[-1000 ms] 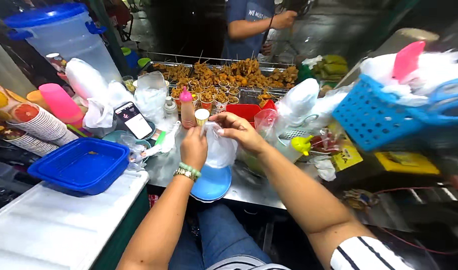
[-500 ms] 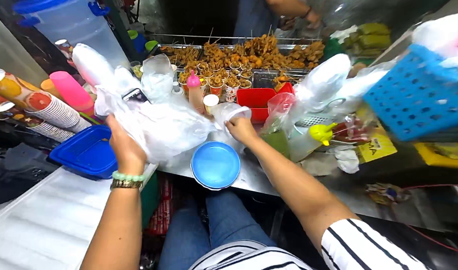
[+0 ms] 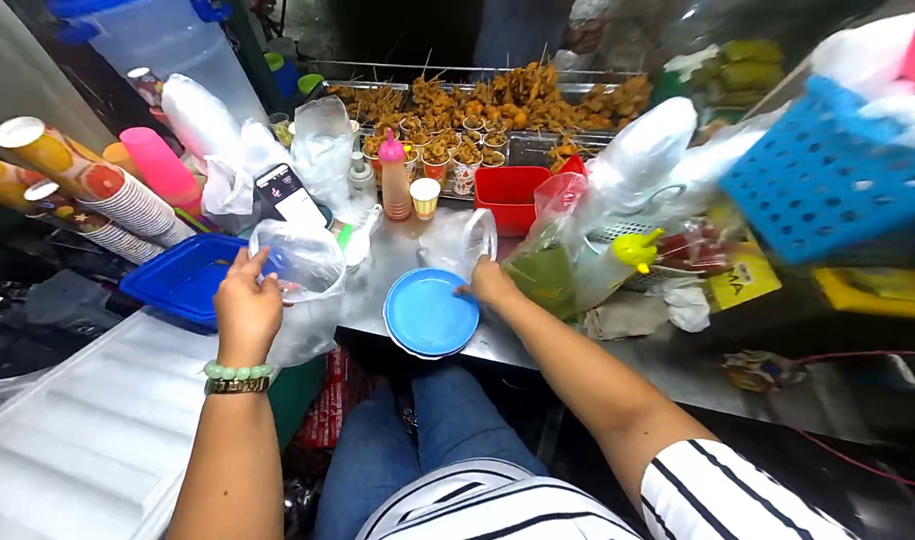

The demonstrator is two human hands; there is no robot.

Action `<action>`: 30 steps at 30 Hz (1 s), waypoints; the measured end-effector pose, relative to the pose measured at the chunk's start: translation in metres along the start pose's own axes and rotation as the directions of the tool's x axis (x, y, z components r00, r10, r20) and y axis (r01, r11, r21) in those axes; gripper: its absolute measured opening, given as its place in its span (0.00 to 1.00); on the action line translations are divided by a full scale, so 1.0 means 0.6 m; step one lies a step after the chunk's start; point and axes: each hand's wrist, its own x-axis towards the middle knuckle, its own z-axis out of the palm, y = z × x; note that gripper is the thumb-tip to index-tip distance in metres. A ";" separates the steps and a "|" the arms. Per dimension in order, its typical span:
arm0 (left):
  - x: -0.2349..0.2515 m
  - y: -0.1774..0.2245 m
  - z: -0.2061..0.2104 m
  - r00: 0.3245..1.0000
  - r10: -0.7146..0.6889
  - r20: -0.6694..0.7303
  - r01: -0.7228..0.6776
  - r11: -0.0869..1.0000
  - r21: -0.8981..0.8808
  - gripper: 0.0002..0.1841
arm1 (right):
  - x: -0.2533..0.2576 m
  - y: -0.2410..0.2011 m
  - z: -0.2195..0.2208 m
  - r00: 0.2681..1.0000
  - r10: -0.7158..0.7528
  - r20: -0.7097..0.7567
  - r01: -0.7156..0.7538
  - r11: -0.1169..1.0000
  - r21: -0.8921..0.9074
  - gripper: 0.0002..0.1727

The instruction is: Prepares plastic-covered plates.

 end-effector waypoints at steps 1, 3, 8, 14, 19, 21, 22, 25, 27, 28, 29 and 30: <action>-0.001 -0.004 0.001 0.999 -0.043 0.027 0.042 0.999 0.032 0.23 | -0.003 0.002 0.003 0.998 0.004 0.061 -0.002 1.000 -0.027 0.42; -0.005 -0.008 0.006 0.991 -0.116 0.074 0.112 0.992 0.055 0.25 | -0.008 0.006 0.004 0.989 0.010 0.149 -0.001 0.998 -0.059 0.32; -0.013 -0.007 0.012 0.976 -0.162 0.143 0.160 0.987 0.026 0.31 | -0.030 0.002 -0.020 0.995 0.079 0.061 -0.078 0.997 -0.016 0.20; -0.016 0.006 0.014 0.992 -0.022 0.126 0.013 0.998 0.067 0.44 | -0.030 0.038 -0.063 0.991 -0.069 -0.119 0.092 0.975 0.203 0.16; -0.041 0.012 0.064 0.936 0.349 0.053 -0.348 0.937 -0.024 0.44 | -0.096 0.051 -0.053 0.981 -0.178 -0.081 0.152 0.435 0.887 0.13; -0.054 0.021 0.093 0.882 0.469 0.038 -0.464 0.880 -0.105 0.42 | -0.127 0.062 -0.015 0.867 -0.499 -0.017 0.062 0.073 0.995 0.11; -0.063 0.029 0.105 0.851 0.524 0.034 -0.513 0.844 -0.154 0.41 | -0.136 0.064 0.007 0.743 -0.669 -0.001 -0.031 -0.036 0.999 0.11; -0.096 0.058 0.123 0.732 0.681 -0.003 -0.667 0.717 -0.203 0.38 | -0.163 0.033 0.049 0.645 -0.763 0.041 -0.127 -0.054 0.990 0.07; -0.119 0.071 0.126 0.640 0.758 -0.123 -0.768 0.628 -0.127 0.33 | -0.189 0.002 0.049 0.802 -0.592 0.082 -0.095 0.010 0.995 0.11; -0.128 0.071 0.126 0.577 0.791 -0.204 -0.814 0.578 -0.062 0.28 | -0.201 -0.013 0.043 0.870 -0.483 0.097 -0.078 0.059 0.995 0.12; -0.135 0.066 0.128 0.500 0.820 -0.278 -0.853 0.522 0.008 0.21 | -0.210 -0.027 0.037 0.912 -0.394 0.115 -0.080 0.103 0.991 0.13; -0.142 0.060 0.132 0.426 0.843 -0.328 -0.882 0.467 0.057 0.15 | -0.215 -0.039 0.035 0.943 -0.308 0.128 -0.095 0.118 0.988 0.13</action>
